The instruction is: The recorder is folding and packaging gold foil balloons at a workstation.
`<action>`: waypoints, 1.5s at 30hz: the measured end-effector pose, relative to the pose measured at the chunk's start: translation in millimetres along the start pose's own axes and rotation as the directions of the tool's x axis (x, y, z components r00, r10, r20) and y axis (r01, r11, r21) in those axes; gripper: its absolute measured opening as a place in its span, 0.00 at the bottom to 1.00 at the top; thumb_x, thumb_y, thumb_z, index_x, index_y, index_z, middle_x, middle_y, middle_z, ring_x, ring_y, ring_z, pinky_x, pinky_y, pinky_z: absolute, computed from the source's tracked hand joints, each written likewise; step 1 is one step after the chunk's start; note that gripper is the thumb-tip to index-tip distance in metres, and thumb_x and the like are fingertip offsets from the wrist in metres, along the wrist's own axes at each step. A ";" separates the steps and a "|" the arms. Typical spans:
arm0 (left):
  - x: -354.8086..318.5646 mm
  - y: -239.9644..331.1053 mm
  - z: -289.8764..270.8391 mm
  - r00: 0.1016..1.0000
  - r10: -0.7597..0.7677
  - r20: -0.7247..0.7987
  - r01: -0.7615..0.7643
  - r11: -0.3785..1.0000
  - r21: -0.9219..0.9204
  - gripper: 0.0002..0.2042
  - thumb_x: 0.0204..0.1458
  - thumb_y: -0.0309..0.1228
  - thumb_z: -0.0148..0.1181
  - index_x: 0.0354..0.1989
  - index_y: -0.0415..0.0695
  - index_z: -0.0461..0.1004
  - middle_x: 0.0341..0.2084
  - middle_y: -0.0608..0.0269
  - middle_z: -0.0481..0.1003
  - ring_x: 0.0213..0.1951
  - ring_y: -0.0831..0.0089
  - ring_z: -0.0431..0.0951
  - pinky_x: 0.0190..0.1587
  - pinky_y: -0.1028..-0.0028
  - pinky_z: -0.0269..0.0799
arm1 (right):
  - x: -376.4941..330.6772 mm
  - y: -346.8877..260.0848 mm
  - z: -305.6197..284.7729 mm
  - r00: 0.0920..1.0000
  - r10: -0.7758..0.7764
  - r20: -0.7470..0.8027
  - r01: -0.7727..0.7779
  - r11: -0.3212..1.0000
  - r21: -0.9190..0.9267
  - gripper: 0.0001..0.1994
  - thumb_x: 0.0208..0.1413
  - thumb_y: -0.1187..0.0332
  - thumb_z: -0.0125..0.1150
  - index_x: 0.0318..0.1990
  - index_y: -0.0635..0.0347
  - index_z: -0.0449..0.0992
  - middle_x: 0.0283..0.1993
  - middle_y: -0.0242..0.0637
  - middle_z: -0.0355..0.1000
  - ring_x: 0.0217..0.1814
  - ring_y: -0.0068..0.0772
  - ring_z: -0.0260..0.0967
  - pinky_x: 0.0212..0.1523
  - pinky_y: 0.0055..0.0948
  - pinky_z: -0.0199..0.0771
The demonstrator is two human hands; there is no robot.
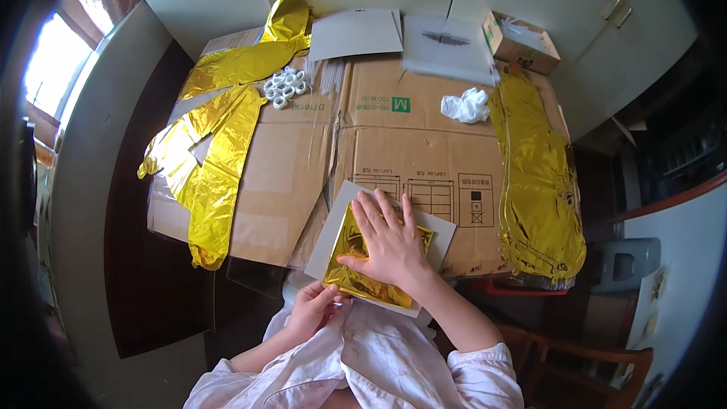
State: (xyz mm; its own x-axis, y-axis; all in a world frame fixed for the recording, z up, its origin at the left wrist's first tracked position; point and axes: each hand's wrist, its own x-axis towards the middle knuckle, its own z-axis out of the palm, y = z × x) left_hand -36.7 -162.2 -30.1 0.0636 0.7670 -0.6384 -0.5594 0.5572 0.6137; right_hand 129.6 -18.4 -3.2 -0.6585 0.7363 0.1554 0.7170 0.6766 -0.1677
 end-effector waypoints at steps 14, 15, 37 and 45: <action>-8.8 86.8 -4.9 0.926 0.371 0.067 -0.325 0.698 0.637 0.09 0.59 0.26 0.54 0.44 0.35 0.76 0.32 0.63 0.79 0.26 0.81 0.76 0.24 0.80 0.71 | -2.0 -2.4 -1.5 0.997 0.077 0.013 -0.077 0.997 -0.008 0.49 0.52 0.31 0.48 0.69 0.65 0.51 0.74 0.44 0.46 0.76 0.48 0.41 0.71 0.60 0.33; -0.4 98.0 -2.6 0.961 0.259 0.098 -0.260 0.720 0.644 0.10 0.60 0.27 0.53 0.46 0.35 0.75 0.32 0.63 0.79 0.26 0.81 0.76 0.23 0.80 0.70 | -1.7 -1.4 -2.5 0.997 0.080 0.012 -0.079 0.997 -0.013 0.49 0.52 0.31 0.47 0.69 0.65 0.51 0.74 0.44 0.46 0.76 0.48 0.41 0.71 0.60 0.33; 35.6 151.1 35.9 0.938 -0.335 0.091 0.087 0.479 0.874 0.11 0.57 0.32 0.55 0.43 0.40 0.79 0.19 0.68 0.75 0.16 0.85 0.72 0.15 0.83 0.60 | 0.0 -1.6 -5.0 0.997 0.068 -0.025 -0.068 0.998 0.008 0.48 0.52 0.31 0.47 0.68 0.65 0.56 0.72 0.44 0.52 0.75 0.46 0.45 0.71 0.60 0.36; 47.2 142.8 36.4 0.959 -0.270 0.089 0.027 0.399 0.917 0.09 0.55 0.31 0.57 0.37 0.40 0.80 0.15 0.68 0.74 0.15 0.85 0.70 0.16 0.82 0.58 | -0.7 -0.9 -4.8 0.998 0.063 -0.017 -0.063 0.998 0.015 0.49 0.52 0.30 0.47 0.68 0.65 0.55 0.72 0.44 0.52 0.75 0.46 0.45 0.71 0.60 0.35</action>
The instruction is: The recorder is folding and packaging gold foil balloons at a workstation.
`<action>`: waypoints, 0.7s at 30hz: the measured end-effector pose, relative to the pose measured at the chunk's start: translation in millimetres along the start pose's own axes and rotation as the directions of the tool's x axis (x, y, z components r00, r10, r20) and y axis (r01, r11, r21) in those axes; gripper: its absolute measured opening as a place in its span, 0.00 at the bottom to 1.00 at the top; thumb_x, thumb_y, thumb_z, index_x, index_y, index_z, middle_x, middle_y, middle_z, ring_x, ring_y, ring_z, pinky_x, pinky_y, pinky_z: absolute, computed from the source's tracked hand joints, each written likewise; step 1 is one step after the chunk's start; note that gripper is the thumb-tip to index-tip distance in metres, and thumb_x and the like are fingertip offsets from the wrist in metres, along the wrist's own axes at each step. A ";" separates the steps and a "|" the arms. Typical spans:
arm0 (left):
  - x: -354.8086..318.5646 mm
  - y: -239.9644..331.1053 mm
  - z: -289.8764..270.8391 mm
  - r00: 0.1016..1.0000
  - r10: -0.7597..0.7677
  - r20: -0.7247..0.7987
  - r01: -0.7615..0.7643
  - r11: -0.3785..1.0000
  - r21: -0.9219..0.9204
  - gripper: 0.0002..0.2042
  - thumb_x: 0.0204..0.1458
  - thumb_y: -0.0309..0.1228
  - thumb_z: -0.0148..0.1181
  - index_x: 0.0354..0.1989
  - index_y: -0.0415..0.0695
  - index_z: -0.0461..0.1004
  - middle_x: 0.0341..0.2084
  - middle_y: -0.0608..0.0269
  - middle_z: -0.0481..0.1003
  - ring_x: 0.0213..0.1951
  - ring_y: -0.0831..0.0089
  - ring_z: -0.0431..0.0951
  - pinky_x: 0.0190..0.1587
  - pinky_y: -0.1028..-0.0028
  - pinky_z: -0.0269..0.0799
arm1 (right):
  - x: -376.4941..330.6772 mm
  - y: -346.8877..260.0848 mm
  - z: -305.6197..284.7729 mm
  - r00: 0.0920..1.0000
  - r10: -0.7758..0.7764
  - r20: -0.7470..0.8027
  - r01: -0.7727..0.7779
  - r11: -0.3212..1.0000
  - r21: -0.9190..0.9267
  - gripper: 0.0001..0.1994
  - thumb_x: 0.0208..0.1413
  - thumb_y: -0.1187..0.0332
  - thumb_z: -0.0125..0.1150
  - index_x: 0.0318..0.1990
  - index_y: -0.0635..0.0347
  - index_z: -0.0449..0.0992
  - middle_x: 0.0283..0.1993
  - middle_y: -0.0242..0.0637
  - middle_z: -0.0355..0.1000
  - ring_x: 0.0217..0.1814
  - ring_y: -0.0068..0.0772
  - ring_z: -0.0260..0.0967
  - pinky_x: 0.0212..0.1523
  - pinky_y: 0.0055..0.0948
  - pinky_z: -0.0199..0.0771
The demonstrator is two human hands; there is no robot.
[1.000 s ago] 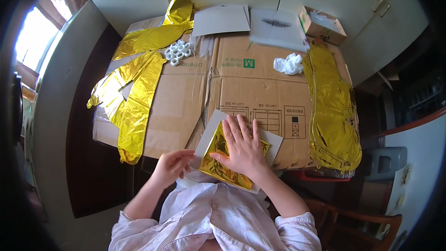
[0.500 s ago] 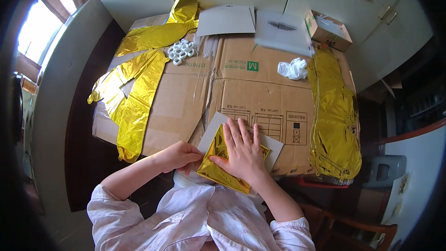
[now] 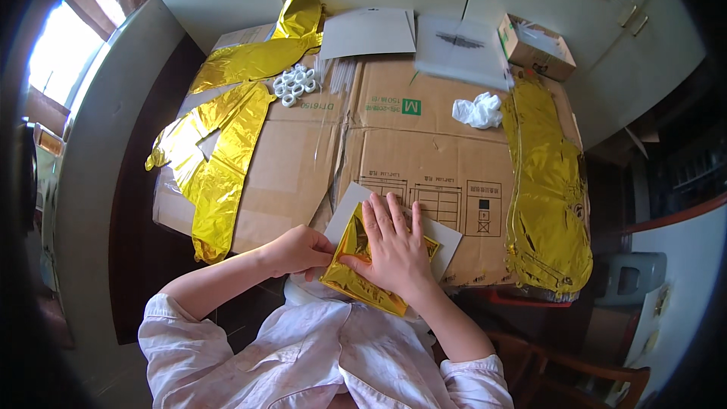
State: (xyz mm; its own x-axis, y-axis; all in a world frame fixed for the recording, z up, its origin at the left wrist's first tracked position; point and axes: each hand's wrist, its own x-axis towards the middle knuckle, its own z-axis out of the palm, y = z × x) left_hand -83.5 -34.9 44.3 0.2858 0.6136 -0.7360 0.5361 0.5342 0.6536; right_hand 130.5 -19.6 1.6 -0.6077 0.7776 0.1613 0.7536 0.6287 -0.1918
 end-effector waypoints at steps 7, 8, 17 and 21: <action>-0.1 6.9 1.8 0.998 0.009 -0.069 -0.005 0.998 0.065 0.08 0.52 0.31 0.59 0.32 0.40 0.80 0.13 0.67 0.74 0.14 0.84 0.69 0.16 0.81 0.59 | -0.3 0.0 0.3 1.000 0.002 0.002 -0.002 1.000 0.006 0.49 0.51 0.30 0.48 0.68 0.65 0.55 0.72 0.44 0.51 0.76 0.46 0.44 0.71 0.60 0.34; 0.3 6.1 2.2 0.997 0.012 -0.076 -0.007 0.998 0.061 0.08 0.51 0.31 0.59 0.32 0.40 0.80 0.13 0.67 0.74 0.14 0.84 0.69 0.16 0.81 0.59 | -0.6 0.1 0.8 1.000 0.001 0.000 -0.001 1.000 0.004 0.49 0.51 0.30 0.48 0.68 0.65 0.55 0.72 0.44 0.51 0.76 0.46 0.44 0.71 0.60 0.34; 1.1 13.8 2.0 0.999 -0.008 -0.046 0.014 0.992 0.123 0.07 0.49 0.30 0.59 0.30 0.40 0.81 0.13 0.67 0.74 0.15 0.82 0.71 0.17 0.78 0.63 | -0.9 0.3 1.3 1.000 -0.010 -0.009 0.010 1.000 0.011 0.49 0.49 0.28 0.47 0.68 0.62 0.57 0.72 0.44 0.51 0.75 0.47 0.43 0.71 0.62 0.32; 3.1 8.2 3.7 0.996 0.035 -0.081 -0.023 0.990 0.142 0.08 0.45 0.30 0.59 0.26 0.38 0.80 0.14 0.62 0.76 0.18 0.77 0.77 0.23 0.76 0.70 | -0.2 -1.2 -2.0 1.000 -0.013 -0.014 0.013 0.999 0.033 0.50 0.46 0.26 0.47 0.68 0.56 0.59 0.72 0.44 0.51 0.76 0.48 0.43 0.70 0.64 0.32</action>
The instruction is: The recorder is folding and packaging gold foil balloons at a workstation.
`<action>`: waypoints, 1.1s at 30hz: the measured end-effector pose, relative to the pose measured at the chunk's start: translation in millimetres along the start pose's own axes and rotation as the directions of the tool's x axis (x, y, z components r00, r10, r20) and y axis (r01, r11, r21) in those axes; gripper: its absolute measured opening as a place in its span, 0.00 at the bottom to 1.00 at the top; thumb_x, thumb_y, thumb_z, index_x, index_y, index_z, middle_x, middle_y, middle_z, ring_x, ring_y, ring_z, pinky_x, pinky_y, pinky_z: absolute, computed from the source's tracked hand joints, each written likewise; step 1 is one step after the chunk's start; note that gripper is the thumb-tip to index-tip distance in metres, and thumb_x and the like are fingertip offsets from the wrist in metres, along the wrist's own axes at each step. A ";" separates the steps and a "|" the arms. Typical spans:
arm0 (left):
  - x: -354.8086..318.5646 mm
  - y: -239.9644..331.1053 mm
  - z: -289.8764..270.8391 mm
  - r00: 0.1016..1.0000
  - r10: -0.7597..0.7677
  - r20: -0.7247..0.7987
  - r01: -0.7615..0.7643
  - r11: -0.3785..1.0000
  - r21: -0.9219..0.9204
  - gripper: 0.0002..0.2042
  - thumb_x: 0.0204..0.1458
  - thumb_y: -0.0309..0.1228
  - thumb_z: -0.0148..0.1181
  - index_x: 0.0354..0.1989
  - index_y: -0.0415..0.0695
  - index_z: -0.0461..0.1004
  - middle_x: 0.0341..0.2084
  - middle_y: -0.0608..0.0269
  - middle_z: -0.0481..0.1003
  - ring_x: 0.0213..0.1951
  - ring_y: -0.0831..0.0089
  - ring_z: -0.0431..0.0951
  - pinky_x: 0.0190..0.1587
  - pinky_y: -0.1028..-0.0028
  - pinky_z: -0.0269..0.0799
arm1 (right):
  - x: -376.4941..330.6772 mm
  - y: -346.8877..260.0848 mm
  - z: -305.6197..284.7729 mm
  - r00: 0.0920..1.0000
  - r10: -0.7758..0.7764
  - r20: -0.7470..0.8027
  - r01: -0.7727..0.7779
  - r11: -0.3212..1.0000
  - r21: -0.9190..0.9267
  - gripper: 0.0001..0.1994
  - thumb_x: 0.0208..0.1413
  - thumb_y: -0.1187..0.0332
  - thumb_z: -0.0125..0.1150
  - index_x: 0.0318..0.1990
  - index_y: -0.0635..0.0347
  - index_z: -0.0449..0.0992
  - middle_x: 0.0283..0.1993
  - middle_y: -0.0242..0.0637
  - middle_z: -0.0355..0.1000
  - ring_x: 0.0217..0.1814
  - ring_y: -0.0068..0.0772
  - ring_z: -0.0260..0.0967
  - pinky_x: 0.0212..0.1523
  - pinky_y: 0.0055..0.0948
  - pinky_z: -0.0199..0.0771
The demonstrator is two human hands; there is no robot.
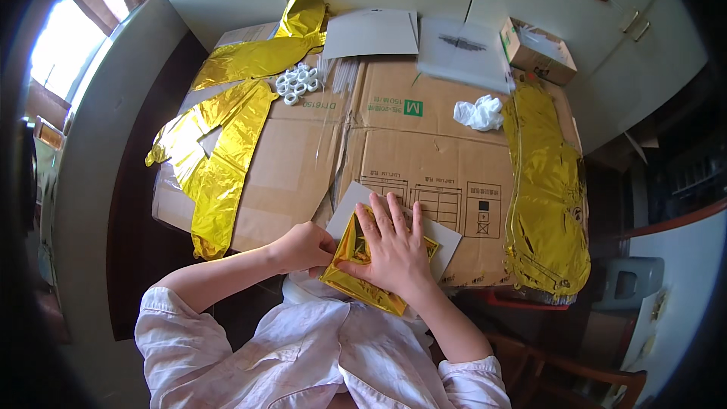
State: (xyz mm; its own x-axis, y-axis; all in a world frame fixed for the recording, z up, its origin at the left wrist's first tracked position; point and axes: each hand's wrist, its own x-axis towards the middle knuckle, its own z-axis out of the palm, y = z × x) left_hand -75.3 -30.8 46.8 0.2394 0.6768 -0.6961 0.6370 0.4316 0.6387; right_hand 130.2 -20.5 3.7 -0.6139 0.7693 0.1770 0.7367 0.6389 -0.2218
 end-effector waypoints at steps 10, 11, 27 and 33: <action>-5.3 -1.5 -0.7 0.998 -0.047 0.032 0.054 0.963 -0.265 0.11 0.55 0.33 0.58 0.26 0.37 0.77 0.14 0.62 0.76 0.13 0.80 0.71 0.17 0.79 0.64 | 0.5 -0.6 2.6 0.999 0.013 0.035 -0.012 1.000 -0.026 0.51 0.42 0.24 0.50 0.68 0.52 0.60 0.72 0.42 0.51 0.76 0.47 0.42 0.69 0.67 0.30; -6.1 -2.5 -1.3 0.997 -0.048 0.053 0.063 0.942 -0.329 0.11 0.55 0.33 0.59 0.27 0.38 0.77 0.14 0.63 0.75 0.12 0.82 0.68 0.16 0.79 0.62 | 0.6 -0.6 2.7 0.999 0.014 0.032 -0.013 1.000 -0.024 0.51 0.42 0.24 0.50 0.68 0.52 0.60 0.72 0.42 0.51 0.76 0.47 0.42 0.69 0.67 0.30; -11.4 -17.8 7.4 0.995 0.102 0.014 -0.096 0.967 -0.236 0.11 0.57 0.28 0.52 0.38 0.37 0.80 0.14 0.68 0.73 0.16 0.84 0.68 0.19 0.81 0.62 | 0.7 -1.3 1.4 0.999 0.019 0.038 -0.018 0.999 -0.028 0.51 0.41 0.25 0.53 0.68 0.52 0.59 0.72 0.42 0.51 0.76 0.46 0.42 0.70 0.66 0.32; -11.5 -16.8 0.5 0.994 0.036 0.104 -0.003 0.952 -0.307 0.09 0.56 0.28 0.55 0.39 0.40 0.81 0.16 0.69 0.74 0.16 0.85 0.68 0.18 0.82 0.60 | 0.6 -1.5 0.1 0.999 0.014 0.043 -0.013 1.000 -0.018 0.53 0.39 0.27 0.56 0.68 0.54 0.58 0.73 0.42 0.49 0.76 0.48 0.41 0.70 0.63 0.32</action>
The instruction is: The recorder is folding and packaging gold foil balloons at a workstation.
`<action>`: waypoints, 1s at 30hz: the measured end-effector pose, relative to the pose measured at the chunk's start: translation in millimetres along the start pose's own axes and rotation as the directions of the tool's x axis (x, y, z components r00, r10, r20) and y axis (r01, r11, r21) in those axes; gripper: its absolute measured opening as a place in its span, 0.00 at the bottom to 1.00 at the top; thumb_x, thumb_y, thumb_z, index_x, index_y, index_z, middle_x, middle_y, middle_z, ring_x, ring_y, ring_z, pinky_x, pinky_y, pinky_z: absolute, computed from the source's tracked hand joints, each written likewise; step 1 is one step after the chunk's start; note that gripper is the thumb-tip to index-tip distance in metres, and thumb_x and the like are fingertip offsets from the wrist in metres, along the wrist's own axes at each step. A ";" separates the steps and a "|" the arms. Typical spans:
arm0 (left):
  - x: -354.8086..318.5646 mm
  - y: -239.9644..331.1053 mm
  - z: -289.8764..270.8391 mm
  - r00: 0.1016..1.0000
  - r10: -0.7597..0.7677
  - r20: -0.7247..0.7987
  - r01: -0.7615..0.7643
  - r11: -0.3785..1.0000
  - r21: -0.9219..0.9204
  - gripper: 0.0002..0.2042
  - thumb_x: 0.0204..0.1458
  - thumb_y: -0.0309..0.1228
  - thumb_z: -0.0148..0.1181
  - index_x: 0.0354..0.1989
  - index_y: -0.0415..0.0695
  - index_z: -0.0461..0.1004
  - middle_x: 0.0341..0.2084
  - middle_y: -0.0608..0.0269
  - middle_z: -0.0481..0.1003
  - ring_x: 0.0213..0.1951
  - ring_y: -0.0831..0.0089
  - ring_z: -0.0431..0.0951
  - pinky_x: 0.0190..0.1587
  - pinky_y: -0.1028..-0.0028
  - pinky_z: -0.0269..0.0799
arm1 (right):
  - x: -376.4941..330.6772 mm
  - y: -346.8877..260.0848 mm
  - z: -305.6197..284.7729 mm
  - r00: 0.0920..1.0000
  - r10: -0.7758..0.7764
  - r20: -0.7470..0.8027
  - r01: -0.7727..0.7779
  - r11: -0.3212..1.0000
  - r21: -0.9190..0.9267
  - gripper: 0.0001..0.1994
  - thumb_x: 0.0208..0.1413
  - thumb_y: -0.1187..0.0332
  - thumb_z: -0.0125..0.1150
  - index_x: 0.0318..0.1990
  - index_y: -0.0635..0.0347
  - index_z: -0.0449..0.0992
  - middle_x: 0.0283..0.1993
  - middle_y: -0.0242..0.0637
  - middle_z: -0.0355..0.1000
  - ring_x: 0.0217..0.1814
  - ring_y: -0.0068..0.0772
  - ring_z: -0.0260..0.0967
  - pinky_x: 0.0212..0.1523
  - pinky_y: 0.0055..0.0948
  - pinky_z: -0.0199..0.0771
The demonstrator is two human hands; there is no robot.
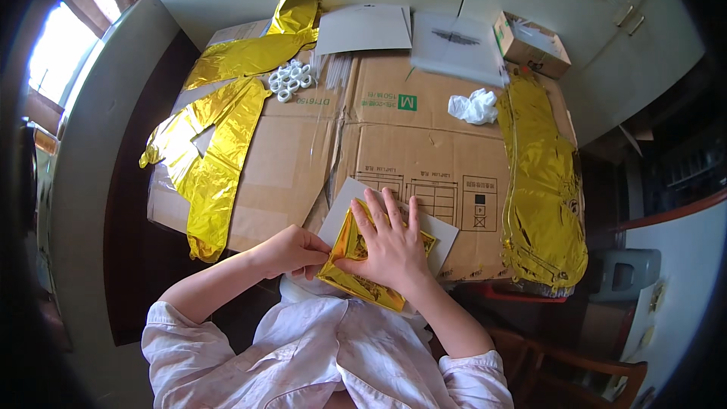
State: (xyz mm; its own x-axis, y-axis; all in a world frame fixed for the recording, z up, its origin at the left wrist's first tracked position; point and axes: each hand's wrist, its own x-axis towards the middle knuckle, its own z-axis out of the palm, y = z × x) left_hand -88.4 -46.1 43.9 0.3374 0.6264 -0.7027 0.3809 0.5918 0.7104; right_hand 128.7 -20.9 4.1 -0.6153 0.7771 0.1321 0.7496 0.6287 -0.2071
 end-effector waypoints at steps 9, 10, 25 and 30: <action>2.6 4.8 2.9 0.997 -0.026 -0.077 0.036 0.991 0.127 0.07 0.53 0.29 0.57 0.31 0.41 0.81 0.14 0.69 0.74 0.15 0.85 0.67 0.17 0.81 0.60 | -0.1 0.7 0.6 1.000 -0.001 0.002 0.001 1.000 -0.011 0.51 0.42 0.25 0.52 0.68 0.52 0.59 0.73 0.41 0.50 0.76 0.46 0.42 0.70 0.65 0.32; 2.4 6.5 3.2 0.996 -0.020 -0.083 0.032 0.988 0.148 0.07 0.52 0.30 0.57 0.30 0.41 0.80 0.13 0.69 0.74 0.15 0.85 0.67 0.17 0.81 0.60 | 0.0 0.9 0.6 1.000 -0.001 0.002 0.001 1.000 -0.011 0.51 0.42 0.25 0.52 0.68 0.52 0.59 0.73 0.41 0.50 0.76 0.46 0.42 0.70 0.65 0.32; 13.2 8.3 1.8 0.998 -0.044 -0.046 0.052 0.979 0.197 0.07 0.48 0.29 0.60 0.31 0.40 0.81 0.16 0.65 0.77 0.17 0.81 0.74 0.21 0.79 0.67 | -0.3 1.3 -0.7 1.000 -0.014 0.004 0.014 1.000 0.016 0.52 0.42 0.25 0.51 0.68 0.52 0.58 0.72 0.42 0.50 0.76 0.47 0.42 0.70 0.65 0.31; 12.0 13.5 2.8 0.999 -0.022 -0.028 0.029 0.961 0.274 0.09 0.48 0.28 0.61 0.35 0.38 0.80 0.20 0.63 0.78 0.19 0.80 0.77 0.23 0.79 0.70 | -0.5 1.2 -1.4 1.000 -0.021 0.011 0.021 1.000 0.017 0.52 0.42 0.24 0.51 0.69 0.52 0.57 0.73 0.42 0.49 0.76 0.46 0.41 0.70 0.65 0.31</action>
State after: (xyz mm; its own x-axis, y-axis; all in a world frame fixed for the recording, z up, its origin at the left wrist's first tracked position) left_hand -76.8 -32.0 45.0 0.3047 0.6273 -0.7167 0.6115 0.4481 0.6521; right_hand 130.2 -20.5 5.1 -0.6335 0.7634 0.1257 0.7324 0.6441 -0.2207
